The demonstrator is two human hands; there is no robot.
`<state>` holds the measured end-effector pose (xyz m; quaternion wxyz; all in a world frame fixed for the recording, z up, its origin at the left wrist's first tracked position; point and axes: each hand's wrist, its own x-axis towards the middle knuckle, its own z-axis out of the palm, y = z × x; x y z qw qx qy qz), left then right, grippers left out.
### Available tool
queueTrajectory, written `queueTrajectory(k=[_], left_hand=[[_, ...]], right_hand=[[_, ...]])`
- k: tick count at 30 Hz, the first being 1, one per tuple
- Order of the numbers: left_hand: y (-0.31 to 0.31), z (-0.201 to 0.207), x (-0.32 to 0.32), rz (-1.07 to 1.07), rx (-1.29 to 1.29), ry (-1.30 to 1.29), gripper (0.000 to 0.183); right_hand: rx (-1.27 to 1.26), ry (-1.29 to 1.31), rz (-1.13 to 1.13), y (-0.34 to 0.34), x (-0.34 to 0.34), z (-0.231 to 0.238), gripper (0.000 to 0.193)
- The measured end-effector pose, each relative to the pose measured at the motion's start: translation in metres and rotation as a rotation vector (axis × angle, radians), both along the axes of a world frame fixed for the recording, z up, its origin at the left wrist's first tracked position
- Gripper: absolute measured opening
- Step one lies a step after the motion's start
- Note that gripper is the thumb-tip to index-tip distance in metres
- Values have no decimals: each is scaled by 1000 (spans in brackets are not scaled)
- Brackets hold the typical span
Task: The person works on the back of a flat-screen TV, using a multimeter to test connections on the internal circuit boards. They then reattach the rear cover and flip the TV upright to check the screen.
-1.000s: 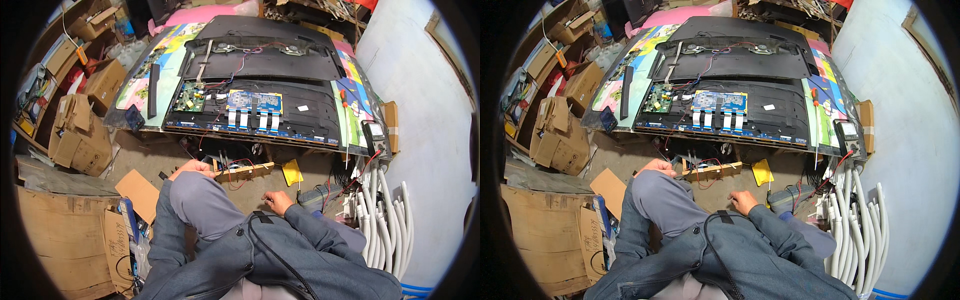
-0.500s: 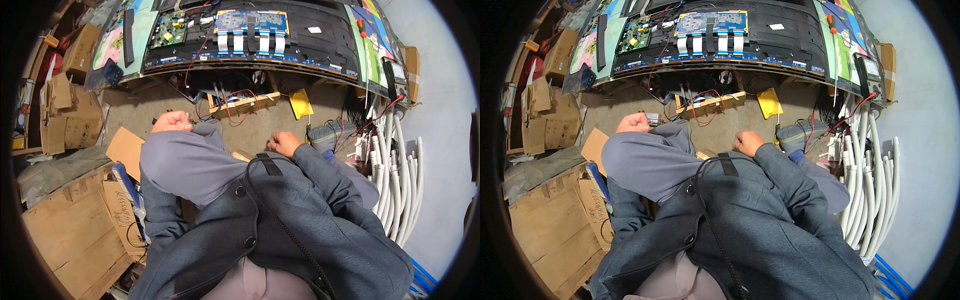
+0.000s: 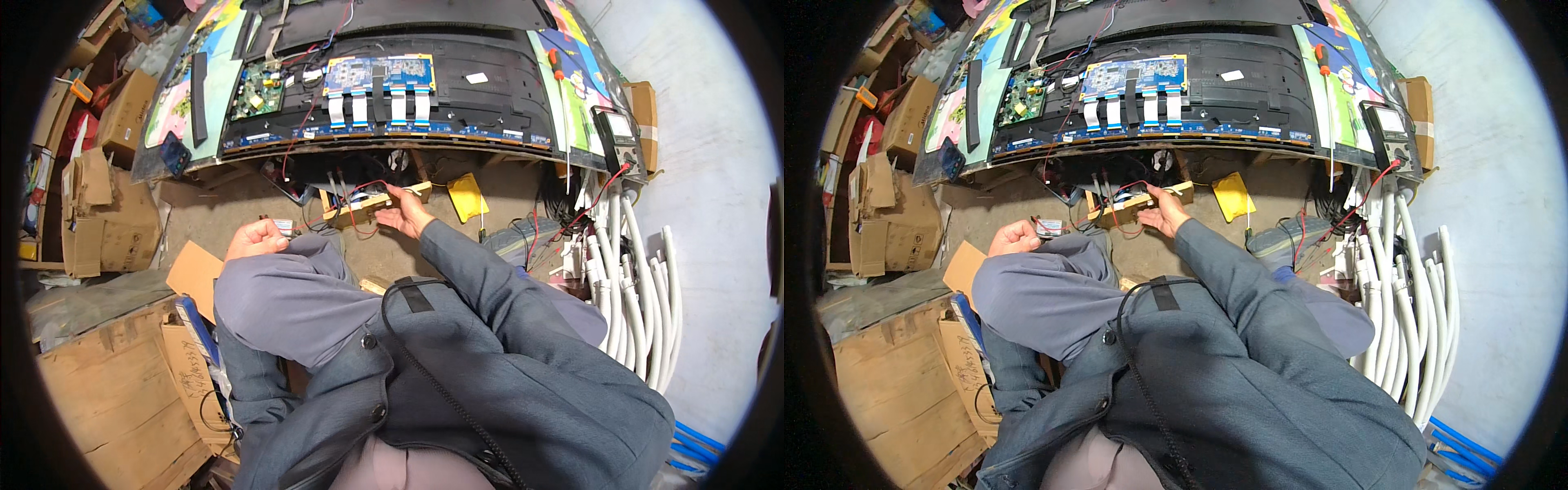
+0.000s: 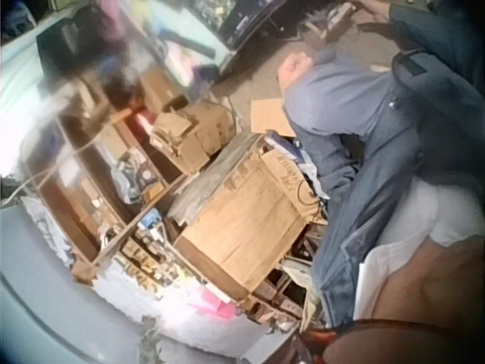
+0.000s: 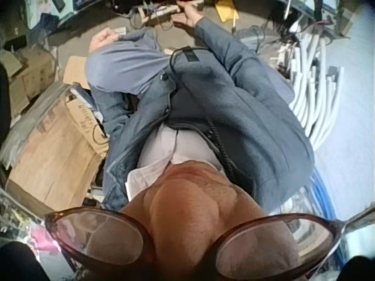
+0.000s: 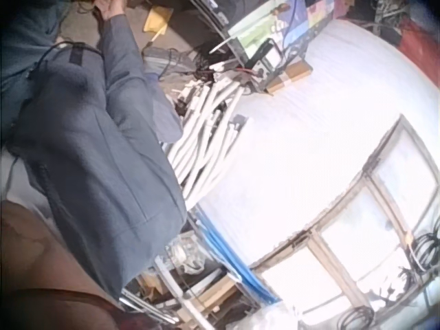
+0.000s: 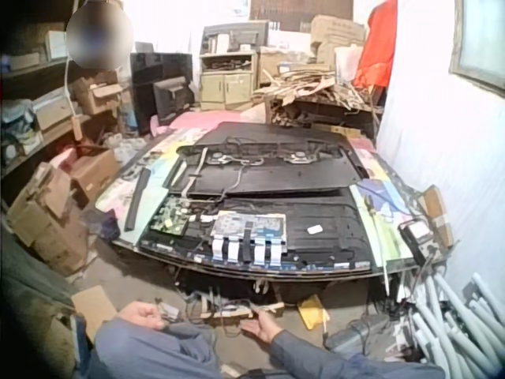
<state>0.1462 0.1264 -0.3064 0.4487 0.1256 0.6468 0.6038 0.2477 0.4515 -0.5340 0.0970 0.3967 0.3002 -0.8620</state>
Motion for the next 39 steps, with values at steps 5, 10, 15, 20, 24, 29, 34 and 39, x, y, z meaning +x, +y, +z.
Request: queueTrajectory(k=[5,10,15,20,24,29,34,39], left_hand=[[-16,-7,7,61,4,36,18],[-6,-9,13,130,-10,32,18],[-2,-15,14,145,56,-55,15],[3,-21,13,130,97,-110,13],[12,-10,12,100,66,-103,13],[13,-5,13,63,42,-103,13],[16,13,11,-10,42,-82,15],[19,26,6,-97,75,-27,17]], right_hand=[[84,0,-25,-9,-20,-19,46],[83,-78,-219,-9,-33,-26,34],[111,-164,-199,19,-41,-22,17],[260,-220,-141,61,-44,-20,20],[266,-226,-161,76,-40,-20,23],[253,-110,3,71,-13,-2,32],[282,-63,92,62,28,24,46],[258,-46,173,74,76,28,46]])
